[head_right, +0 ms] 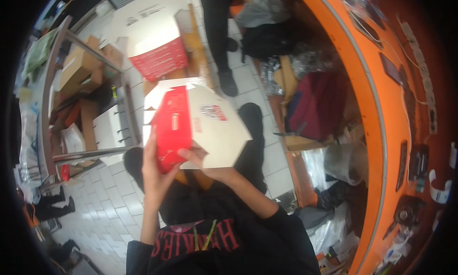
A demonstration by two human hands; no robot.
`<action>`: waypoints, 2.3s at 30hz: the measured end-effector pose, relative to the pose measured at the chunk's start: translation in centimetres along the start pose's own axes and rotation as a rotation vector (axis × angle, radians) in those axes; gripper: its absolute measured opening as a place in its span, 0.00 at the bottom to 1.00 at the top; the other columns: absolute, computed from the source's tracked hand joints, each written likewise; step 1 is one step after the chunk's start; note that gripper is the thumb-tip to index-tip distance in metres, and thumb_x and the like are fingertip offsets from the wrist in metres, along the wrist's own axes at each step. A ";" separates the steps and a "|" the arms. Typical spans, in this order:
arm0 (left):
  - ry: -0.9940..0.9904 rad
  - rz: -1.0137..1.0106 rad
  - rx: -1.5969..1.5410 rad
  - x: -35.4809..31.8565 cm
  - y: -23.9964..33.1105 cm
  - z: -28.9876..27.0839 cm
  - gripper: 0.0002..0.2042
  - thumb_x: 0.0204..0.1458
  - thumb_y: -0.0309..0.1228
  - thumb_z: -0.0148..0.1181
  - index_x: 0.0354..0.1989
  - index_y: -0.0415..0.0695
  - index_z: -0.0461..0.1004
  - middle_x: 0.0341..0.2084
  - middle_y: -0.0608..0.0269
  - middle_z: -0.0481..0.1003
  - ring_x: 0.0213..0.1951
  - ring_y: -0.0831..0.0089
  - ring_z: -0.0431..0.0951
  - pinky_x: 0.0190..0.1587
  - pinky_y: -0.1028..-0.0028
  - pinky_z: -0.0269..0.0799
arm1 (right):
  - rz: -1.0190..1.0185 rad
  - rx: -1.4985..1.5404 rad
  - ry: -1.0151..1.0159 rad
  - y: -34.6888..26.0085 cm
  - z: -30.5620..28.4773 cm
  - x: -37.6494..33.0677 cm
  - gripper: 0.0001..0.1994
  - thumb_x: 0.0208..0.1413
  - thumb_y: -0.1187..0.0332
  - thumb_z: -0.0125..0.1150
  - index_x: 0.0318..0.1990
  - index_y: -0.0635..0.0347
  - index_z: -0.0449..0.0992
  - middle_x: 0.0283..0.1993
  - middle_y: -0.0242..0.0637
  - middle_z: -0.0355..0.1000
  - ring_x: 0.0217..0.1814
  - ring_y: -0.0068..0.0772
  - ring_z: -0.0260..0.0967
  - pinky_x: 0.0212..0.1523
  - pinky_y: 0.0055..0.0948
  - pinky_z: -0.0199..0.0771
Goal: The person assembles cardboard food boxes by hand, folding and interlocking the flaps to form the box shape, and then stacks the completed boxes on a wooden bench.
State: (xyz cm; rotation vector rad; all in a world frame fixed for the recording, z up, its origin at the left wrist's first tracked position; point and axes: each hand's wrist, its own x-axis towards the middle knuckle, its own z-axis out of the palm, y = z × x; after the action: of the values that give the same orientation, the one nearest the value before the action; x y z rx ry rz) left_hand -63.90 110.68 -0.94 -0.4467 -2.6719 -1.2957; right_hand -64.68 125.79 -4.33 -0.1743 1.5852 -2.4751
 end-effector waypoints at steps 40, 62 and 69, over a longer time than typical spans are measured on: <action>0.096 -0.207 -0.288 -1.6 -0.7 -2.4 0.46 0.30 0.29 0.66 0.62 0.47 0.46 0.53 0.47 0.56 0.53 0.53 0.61 0.51 0.65 0.61 | 0.248 0.098 -0.030 3.5 2.2 1.9 0.22 0.42 0.73 0.65 0.46 0.64 0.65 0.39 0.34 0.67 0.41 0.23 0.66 0.38 0.22 0.70; 0.390 -0.469 -1.021 -6.3 -10.0 -3.7 0.37 0.43 0.44 0.55 0.58 0.36 0.51 0.51 0.53 0.62 0.52 0.66 0.65 0.52 0.73 0.60 | 0.225 -0.343 -0.305 3.8 -3.6 0.9 0.54 0.29 0.53 0.72 0.60 0.69 0.43 0.57 0.46 0.52 0.61 0.36 0.48 0.60 0.33 0.48; 0.361 -0.408 -0.093 -5.2 -8.9 -3.0 0.26 0.44 0.26 0.54 0.54 0.37 0.58 0.50 0.50 0.61 0.52 0.60 0.62 0.54 0.67 0.56 | 0.244 -0.534 0.002 2.8 -0.1 3.3 0.37 0.38 0.64 0.68 0.53 0.69 0.55 0.44 0.44 0.67 0.45 0.33 0.67 0.44 0.28 0.68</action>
State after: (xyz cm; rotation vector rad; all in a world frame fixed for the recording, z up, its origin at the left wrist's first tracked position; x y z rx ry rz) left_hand -61.84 102.10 -7.00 0.3181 -2.4731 -1.4377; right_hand -67.61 123.96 -6.93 -0.0486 2.0929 -1.8316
